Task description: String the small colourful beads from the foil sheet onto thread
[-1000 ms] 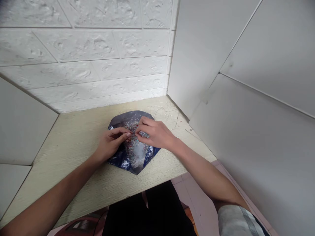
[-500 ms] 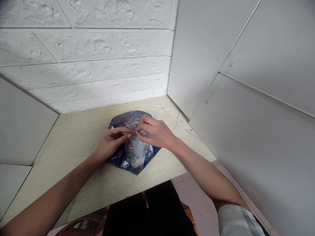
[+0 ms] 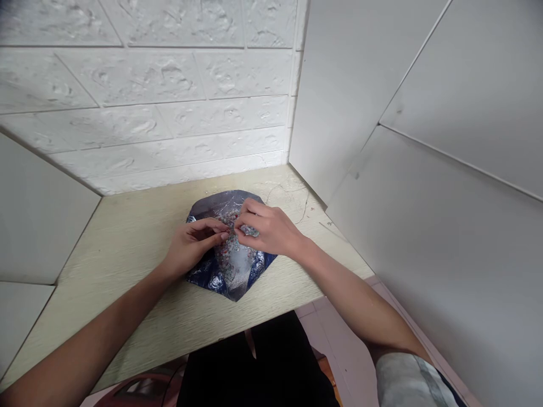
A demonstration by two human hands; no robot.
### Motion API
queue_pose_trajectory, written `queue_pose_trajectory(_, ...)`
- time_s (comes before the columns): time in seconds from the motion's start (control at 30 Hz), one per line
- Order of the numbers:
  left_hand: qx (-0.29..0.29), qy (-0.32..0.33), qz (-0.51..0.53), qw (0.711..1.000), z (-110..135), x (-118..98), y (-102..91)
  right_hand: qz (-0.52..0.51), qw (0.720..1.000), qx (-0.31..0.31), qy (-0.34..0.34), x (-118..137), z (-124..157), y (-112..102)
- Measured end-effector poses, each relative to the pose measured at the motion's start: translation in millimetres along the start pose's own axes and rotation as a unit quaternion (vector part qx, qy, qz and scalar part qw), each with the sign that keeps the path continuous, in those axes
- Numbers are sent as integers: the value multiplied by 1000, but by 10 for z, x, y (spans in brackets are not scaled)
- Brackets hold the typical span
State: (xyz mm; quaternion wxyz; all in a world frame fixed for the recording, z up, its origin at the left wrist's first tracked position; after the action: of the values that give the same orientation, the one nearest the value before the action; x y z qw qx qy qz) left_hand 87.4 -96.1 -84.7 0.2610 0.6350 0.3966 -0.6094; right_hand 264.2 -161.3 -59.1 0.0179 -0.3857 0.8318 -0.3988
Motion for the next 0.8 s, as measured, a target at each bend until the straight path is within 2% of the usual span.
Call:
queue_pose_trajectory(0.6, 24, 21, -1, 1000, -15, 44, 16, 3, 1000, 26, 0, 20, -8, 7)
queue_pose_trajectory(0.8, 38, 83, -36, 995, -11, -12, 18, 8, 999, 40, 1, 20, -2, 30)
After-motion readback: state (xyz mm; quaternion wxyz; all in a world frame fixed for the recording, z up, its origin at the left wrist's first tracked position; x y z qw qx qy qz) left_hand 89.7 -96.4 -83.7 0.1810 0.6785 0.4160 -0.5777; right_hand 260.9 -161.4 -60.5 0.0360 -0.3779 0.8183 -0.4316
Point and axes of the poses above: each hand's wrist, its own z-axis away from the middle knuckle, its own y-axis out of the palm, x = y × z, the point moved 3 cm from there along -z, towards the middle knuckle, and after that the axes turned 1 degree about -z, right-handed, at the moved point
